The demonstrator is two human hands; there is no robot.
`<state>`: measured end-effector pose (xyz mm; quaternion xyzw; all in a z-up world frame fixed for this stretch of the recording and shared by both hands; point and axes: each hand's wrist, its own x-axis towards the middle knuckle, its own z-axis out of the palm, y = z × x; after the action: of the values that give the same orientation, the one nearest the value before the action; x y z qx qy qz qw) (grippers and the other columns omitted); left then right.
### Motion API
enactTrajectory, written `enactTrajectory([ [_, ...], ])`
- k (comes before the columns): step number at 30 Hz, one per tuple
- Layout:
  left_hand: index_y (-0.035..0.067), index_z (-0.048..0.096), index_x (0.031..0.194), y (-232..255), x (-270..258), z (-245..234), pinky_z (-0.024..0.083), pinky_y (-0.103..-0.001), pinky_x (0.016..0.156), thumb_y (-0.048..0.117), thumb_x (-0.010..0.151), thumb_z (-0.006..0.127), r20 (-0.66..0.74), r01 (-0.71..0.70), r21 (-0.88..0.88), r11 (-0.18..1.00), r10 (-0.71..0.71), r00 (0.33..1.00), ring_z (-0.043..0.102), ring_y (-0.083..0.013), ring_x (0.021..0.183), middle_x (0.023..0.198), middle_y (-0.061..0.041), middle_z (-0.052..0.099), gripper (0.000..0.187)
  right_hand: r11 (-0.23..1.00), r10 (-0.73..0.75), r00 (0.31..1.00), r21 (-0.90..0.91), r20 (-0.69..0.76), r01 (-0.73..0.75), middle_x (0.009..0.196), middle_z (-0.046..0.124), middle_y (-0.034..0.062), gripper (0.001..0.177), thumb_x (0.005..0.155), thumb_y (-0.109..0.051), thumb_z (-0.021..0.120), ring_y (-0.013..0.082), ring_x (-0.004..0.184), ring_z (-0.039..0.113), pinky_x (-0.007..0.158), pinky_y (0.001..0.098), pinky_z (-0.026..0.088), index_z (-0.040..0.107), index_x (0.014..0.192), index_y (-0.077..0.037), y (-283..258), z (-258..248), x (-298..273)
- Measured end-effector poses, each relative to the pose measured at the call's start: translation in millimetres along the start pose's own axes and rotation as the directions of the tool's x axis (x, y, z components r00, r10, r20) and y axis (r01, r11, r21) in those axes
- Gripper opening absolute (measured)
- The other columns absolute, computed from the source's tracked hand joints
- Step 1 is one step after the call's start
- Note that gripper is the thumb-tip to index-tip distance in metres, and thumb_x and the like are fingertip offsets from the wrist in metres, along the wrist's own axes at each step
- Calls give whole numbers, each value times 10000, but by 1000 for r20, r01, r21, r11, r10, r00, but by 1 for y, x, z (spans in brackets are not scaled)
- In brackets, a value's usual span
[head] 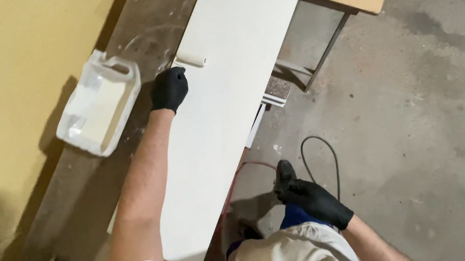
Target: The person paints a white rectangular board using a paint roller. They repeatedly roll the roller over the board's surface and dip it into a paint container to reload paint. The person also briefly touches the board with their gloved hand.
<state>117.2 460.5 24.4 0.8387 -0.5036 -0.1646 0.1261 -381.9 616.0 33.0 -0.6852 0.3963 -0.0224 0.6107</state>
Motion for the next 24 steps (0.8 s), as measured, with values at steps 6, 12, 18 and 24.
enactTrajectory([
  [6, 254, 799, 1102, 73, 160, 24, 549, -558, 853, 228, 914, 494, -143, -157, 124, 980, 174, 974, 695, -443, 1046, 1112, -167, 752, 359, 965, -43, 999, 258, -25, 48, 1331, 739, 57, 412, 926, -291, 682, 184, 1235, 694, 1060, 319, 546, 713, 1299, -119, -7, -82, 60],
  [12, 247, 819, 1053, 148, 282, 26, 545, -570, 846, 229, 902, 509, -179, -187, 75, 979, 198, 964, 690, -461, 1026, 1080, -182, 757, 346, 940, 136, 987, 327, -89, -100, 1152, 816, 33, 245, 938, -234, 670, 165, 1074, 760, 920, 303, 585, 803, 1112, -125, -59, -156, 87],
  [18, 220, 827, 1073, 194, 360, 35, 557, -540, 877, 205, 902, 528, -203, -220, -26, 975, 210, 956, 702, -410, 1033, 1095, -148, 769, 345, 905, 202, 972, 402, -121, -137, 968, 810, 53, 255, 958, -223, 629, 158, 879, 753, 819, 295, 578, 811, 1062, -78, -37, -183, 92],
  [24, 148, 817, 947, 177, 405, 30, 550, -598, 726, 287, 971, 558, -305, -287, 121, 950, 310, 900, 699, -496, 894, 953, -221, 766, 295, 909, 219, 973, 378, -73, -176, 979, 809, 37, 284, 968, -264, 608, 143, 901, 756, 859, 275, 578, 792, 1109, -99, -12, -185, 83],
])
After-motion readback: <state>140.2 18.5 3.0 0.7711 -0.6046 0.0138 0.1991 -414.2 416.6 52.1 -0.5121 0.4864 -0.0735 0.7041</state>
